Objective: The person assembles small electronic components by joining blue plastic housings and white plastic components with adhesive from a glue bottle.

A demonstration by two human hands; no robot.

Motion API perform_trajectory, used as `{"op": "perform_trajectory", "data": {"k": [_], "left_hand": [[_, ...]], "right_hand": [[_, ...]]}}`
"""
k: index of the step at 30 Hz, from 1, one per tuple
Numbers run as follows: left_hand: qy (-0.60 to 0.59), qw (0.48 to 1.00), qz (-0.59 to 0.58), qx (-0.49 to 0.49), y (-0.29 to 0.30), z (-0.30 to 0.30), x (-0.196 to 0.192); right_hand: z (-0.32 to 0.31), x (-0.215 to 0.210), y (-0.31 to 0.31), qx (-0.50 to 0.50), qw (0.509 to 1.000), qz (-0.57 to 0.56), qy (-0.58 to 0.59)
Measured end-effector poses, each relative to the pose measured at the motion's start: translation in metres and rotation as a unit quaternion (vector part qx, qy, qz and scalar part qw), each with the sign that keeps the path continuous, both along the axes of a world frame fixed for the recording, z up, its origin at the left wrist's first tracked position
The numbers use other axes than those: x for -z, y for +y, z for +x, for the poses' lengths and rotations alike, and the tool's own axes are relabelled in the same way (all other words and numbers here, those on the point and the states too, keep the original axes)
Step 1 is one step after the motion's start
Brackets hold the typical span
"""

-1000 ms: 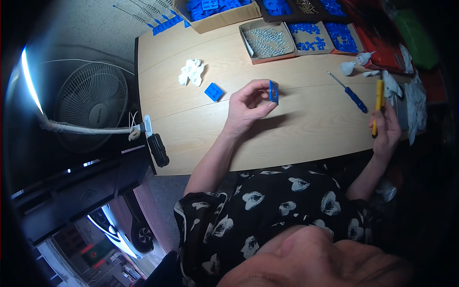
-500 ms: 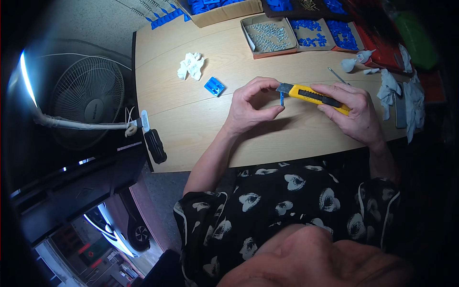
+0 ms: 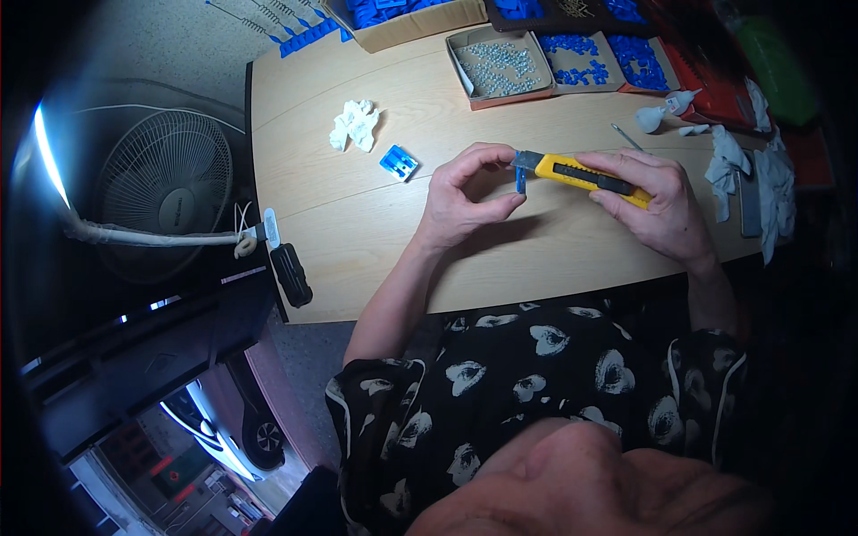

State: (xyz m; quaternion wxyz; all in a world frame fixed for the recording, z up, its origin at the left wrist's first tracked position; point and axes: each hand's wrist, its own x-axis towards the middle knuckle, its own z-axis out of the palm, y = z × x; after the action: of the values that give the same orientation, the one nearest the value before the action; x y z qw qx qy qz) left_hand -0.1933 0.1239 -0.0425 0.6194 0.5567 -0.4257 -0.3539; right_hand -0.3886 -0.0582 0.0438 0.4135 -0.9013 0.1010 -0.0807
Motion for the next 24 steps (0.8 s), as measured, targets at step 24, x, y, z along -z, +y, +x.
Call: {"op": "perform_trajectory", "data": {"k": [24], "left_hand": [[0.439, 0.898, -0.022, 0.004, 0.007, -0.011, 0.003]], "right_hand": [[0.006, 0.024, 0.046, 0.086, 0.983, 0.140, -0.086]]}}
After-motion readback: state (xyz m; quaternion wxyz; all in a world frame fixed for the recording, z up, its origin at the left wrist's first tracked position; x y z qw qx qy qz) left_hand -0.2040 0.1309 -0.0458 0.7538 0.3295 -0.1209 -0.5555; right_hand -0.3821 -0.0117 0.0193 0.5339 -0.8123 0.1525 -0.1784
